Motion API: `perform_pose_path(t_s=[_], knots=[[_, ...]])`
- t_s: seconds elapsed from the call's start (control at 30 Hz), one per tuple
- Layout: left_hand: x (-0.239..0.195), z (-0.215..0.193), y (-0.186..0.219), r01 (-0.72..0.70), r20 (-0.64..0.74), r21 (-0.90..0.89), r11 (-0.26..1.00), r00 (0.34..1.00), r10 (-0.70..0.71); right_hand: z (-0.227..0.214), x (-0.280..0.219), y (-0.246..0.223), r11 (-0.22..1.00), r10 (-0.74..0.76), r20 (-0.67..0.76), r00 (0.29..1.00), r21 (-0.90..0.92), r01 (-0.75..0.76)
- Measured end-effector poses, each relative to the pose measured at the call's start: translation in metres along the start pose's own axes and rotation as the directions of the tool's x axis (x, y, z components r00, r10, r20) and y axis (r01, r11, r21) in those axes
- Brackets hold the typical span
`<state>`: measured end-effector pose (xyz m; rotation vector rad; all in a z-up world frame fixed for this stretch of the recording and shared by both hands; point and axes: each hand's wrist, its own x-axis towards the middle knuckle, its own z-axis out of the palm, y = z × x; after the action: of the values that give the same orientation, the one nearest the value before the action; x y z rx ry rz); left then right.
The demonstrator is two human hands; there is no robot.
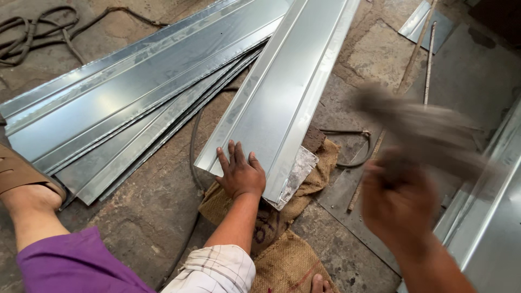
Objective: The person sits on the floor and uses a hammer to strike the edges of long metal sheets, shaping them one by one.
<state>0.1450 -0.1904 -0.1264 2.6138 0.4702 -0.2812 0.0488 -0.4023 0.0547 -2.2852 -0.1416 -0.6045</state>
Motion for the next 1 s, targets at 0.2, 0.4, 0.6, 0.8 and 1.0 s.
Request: perform_pose_path(t_s=[0.2, 0.4, 0.6, 0.8, 1.0], knots=[[0.000, 0.004, -0.001, 0.005, 0.001, 0.012, 1.000, 1.000, -0.005, 0.063, -0.017, 0.044, 0.932, 0.328, 0.370, 0.869, -0.275, -0.235], [-0.002, 0.003, -0.002, -0.010, -0.018, -0.008, 1.000, 1.000, 0.010, 0.046, 0.002, 0.025, 0.668, 0.741, 0.393, 0.544, -0.512, -0.540], [0.001, 0.004, -0.001, -0.007, -0.013, 0.010, 1.000, 1.000, 0.007, -0.005, 0.005, 0.016, 0.929, 0.038, -0.148, 0.988, 0.369, 0.019], [0.000, 0.003, -0.002, -0.020, -0.038, 0.003, 1.000, 0.999, 0.021, 0.067, -0.016, 0.068, 0.933, -0.233, 0.152, 0.960, -0.243, 0.265], [0.001, 0.004, -0.002, -0.005, -0.030, -0.002, 1.000, 1.000, 0.005, 0.036, 0.020, 0.025, 0.740, 0.669, 0.311, 0.675, -0.356, -0.570]])
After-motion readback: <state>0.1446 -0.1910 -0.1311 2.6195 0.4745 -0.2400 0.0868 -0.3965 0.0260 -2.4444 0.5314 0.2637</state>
